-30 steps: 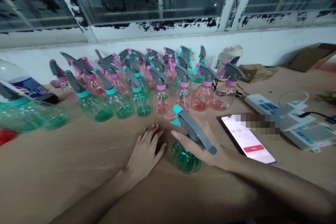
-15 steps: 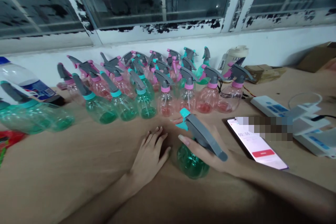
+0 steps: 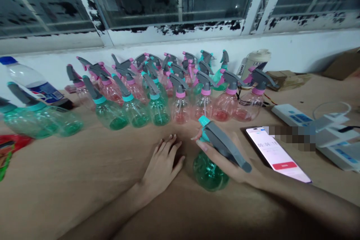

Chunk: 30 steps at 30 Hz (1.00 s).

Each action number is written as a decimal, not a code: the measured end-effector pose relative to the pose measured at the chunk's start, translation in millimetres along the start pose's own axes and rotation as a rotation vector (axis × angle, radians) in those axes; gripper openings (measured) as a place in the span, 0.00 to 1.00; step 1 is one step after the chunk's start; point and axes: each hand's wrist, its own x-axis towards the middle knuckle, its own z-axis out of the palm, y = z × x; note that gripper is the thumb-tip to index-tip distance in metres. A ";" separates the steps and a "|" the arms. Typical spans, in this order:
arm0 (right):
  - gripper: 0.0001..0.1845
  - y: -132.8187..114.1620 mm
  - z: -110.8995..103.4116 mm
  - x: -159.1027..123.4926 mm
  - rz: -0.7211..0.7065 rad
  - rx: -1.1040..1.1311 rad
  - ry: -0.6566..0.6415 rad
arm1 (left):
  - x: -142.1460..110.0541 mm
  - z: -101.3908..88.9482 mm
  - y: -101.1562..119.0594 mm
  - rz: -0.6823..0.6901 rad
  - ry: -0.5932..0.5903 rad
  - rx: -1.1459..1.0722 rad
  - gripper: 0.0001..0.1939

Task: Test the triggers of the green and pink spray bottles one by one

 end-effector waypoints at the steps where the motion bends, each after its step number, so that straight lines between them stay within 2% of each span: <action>1: 0.02 -1.2 -0.5 0.2 0.004 -0.014 0.000 | 0.0 0.2 -0.2 0.001 0.001 0.001 0.18; 6: 0.01 -1.7 -1.3 -1.1 0.003 -0.055 -0.006 | 0.3 0.2 0.0 0.000 -0.006 0.006 0.17; 11: 0.11 7.2 3.2 -5.0 -0.046 -0.012 0.043 | 1.3 -0.9 0.8 0.005 -0.018 0.028 0.18; 18: 0.15 6.1 3.8 -5.4 0.009 -0.008 0.039 | 0.2 -0.9 -0.6 0.014 -0.006 0.019 0.18; 24: 0.13 5.4 5.5 -6.3 -0.038 -0.039 0.099 | -0.7 -0.4 -0.6 0.016 0.004 0.027 0.17; 30: 0.13 3.2 3.4 -5.3 -0.046 -0.032 0.082 | 0.1 -0.5 -1.0 0.017 -0.016 0.026 0.17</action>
